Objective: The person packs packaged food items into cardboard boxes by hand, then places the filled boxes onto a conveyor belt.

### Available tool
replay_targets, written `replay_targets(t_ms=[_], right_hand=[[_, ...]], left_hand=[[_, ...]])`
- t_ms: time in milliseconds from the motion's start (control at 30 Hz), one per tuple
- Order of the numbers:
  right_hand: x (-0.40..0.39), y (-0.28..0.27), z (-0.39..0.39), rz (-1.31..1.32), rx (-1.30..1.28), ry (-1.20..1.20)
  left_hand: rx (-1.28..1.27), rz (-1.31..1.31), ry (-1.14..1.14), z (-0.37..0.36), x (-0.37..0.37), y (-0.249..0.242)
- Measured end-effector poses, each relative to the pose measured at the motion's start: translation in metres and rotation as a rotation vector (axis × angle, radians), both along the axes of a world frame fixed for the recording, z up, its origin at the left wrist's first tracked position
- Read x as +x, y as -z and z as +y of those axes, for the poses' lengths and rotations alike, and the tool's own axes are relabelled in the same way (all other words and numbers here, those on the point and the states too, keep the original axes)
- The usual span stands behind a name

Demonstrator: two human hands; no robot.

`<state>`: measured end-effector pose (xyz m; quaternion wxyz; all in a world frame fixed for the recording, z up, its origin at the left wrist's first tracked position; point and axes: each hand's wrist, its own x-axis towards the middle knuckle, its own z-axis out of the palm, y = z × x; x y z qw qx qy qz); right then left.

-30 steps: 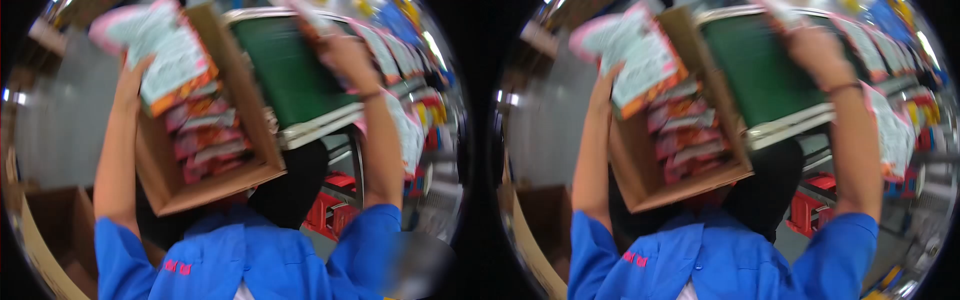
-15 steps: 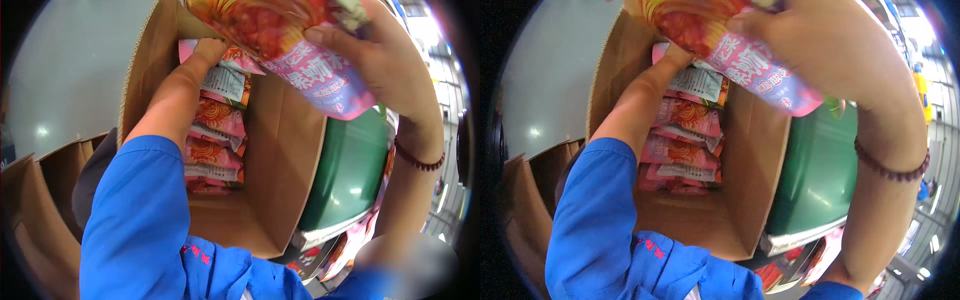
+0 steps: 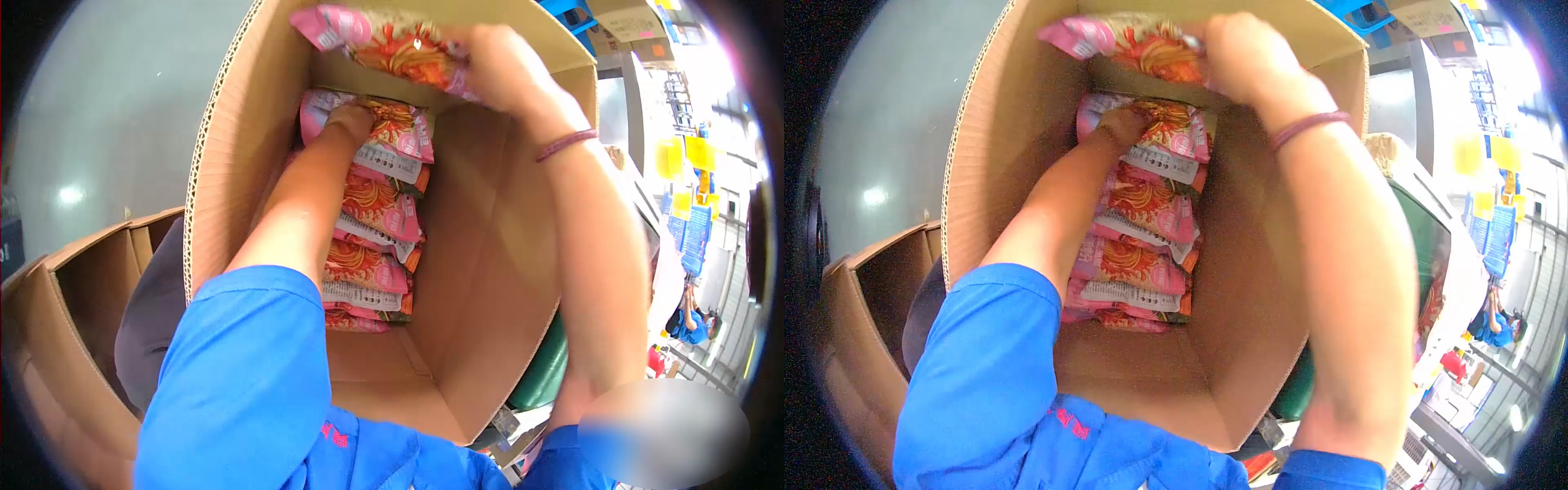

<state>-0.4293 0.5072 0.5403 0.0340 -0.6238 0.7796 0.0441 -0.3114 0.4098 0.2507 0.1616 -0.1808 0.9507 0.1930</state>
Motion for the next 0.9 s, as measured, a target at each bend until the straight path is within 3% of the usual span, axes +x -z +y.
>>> replay_targets(t_ms=[67,167,200,267,300,333,400,433,467,500,533,600,633,700,767,833,900], right_hand=[[0.006,0.059,0.001,0.176,0.118,0.099],[0.018,0.157,0.009,0.105,0.207,0.125],[0.021,0.211,0.028,0.264,-0.111,0.059],[0.021,0.271,0.045,0.273,-0.469,0.212],[0.01,0.257,0.037,0.031,-0.098,0.381],[0.0,0.238,0.039,-0.221,0.275,0.564],[0.003,0.206,0.026,-0.217,0.431,0.714],[0.018,0.19,0.022,-0.042,0.505,0.616],[0.021,0.239,0.023,-0.078,0.319,0.592],[0.031,0.234,0.01,-0.105,0.351,0.628],[0.041,0.21,-0.003,-0.162,0.392,0.661],[0.058,0.155,-0.029,-0.228,0.451,0.65],[0.066,0.092,-0.027,-0.199,0.465,0.528],[0.079,-0.041,-0.015,-0.107,0.47,0.344],[0.098,-0.135,0.018,0.061,0.388,0.233],[0.117,-0.169,0.065,0.122,-0.087,0.335],[0.135,-0.213,0.152,0.078,-0.292,0.323]], left_hand=[[-0.026,-0.091,0.069,0.003,0.0,-0.016],[-0.064,-0.276,0.209,0.009,0.001,-0.062],[-0.024,-0.24,0.168,0.01,0.006,-0.065],[-0.035,-0.098,0.15,0.009,0.022,-0.057],[-0.088,0.006,0.189,0.007,0.025,-0.04],[-0.03,-0.21,0.124,0.005,0.017,-0.028],[0.019,0.075,0.099,-0.003,0.028,0.006],[0.03,-0.085,0.142,-0.009,0.024,0.004],[0.045,-0.061,0.15,-0.012,0.025,0.0],[-0.087,-0.171,0.144,0.0,0.023,-0.042],[-0.094,-0.152,0.183,0.003,0.02,-0.02],[0.011,-0.101,0.088,0.011,0.009,-0.06],[0.097,0.003,0.01,0.021,0.004,-0.08],[0.404,0.274,-0.137,0.054,-0.001,-0.128],[0.86,0.449,-0.228,0.095,0.001,-0.187],[1.302,0.482,-0.285,0.142,0.018,-0.25],[1.563,0.427,-0.274,0.173,0.048,-0.296]])
